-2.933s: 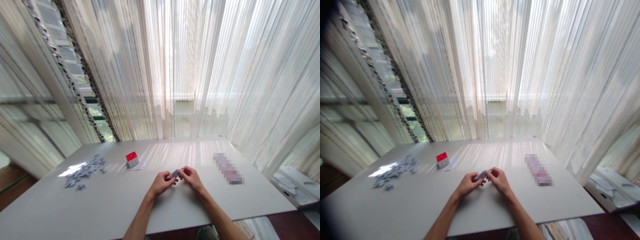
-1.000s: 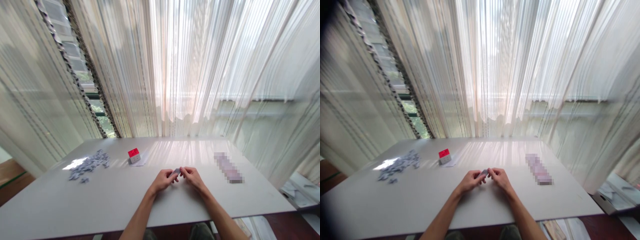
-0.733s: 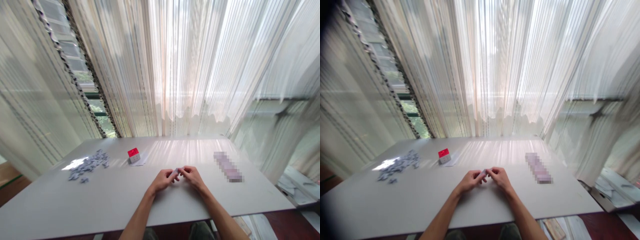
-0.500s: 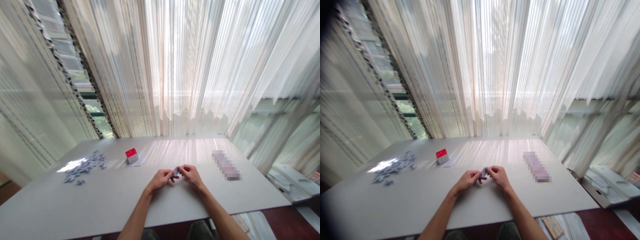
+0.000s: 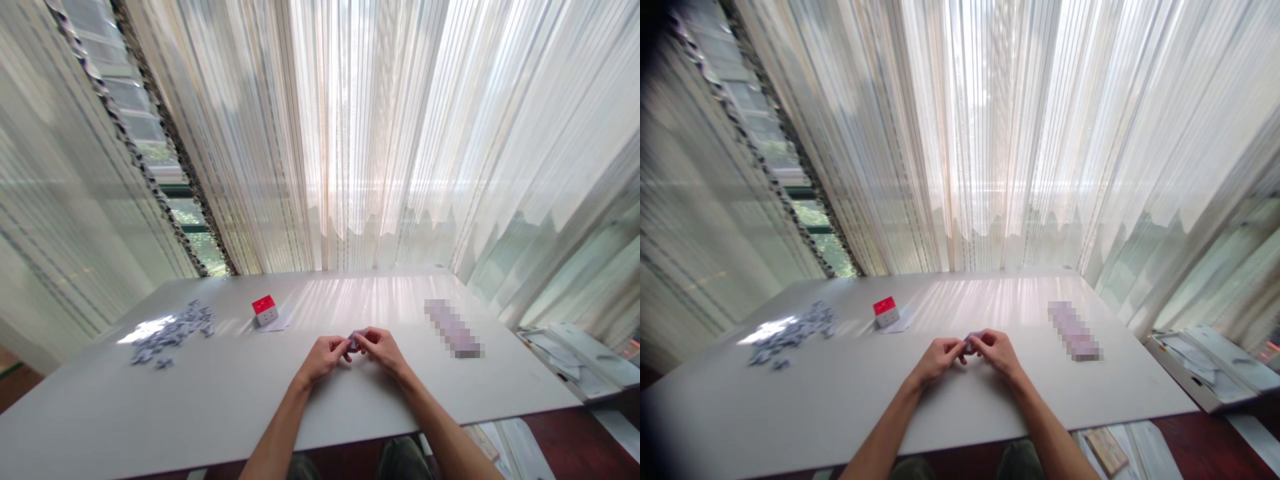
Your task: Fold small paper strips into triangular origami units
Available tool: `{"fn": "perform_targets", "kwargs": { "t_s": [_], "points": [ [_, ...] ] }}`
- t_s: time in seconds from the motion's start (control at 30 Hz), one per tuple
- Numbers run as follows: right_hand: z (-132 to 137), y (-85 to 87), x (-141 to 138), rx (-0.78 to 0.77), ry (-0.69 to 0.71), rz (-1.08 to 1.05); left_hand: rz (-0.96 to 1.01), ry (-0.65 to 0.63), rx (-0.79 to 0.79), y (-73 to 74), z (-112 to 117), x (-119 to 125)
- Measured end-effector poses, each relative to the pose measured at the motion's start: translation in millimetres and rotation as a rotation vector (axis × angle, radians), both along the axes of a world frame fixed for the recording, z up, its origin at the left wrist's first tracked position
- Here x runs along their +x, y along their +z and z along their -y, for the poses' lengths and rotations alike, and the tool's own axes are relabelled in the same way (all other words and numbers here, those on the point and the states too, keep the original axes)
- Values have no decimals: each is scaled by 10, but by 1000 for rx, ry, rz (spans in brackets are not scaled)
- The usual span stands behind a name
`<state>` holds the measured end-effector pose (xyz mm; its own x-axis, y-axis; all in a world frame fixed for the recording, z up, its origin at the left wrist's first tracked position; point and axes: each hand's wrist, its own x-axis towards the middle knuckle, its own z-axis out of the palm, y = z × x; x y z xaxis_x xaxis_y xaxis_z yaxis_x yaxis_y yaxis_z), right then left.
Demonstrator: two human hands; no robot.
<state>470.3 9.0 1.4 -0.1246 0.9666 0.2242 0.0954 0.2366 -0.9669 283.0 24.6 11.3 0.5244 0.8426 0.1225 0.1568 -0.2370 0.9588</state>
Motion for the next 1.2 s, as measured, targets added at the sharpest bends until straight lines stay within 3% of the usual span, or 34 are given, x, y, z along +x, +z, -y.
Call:
{"fn": "perform_targets", "kwargs": {
  "t_s": [0.4,0.87,1.2],
  "points": [
    [33,17,-5,5,-56,56,-42,13,28,34,40,29],
    [-11,-1,34,36,-1,60,-83,15,67,20,23,20],
    [15,-10,47,36,-72,125,-91,-4,47,14,46,42]
  ]
}}
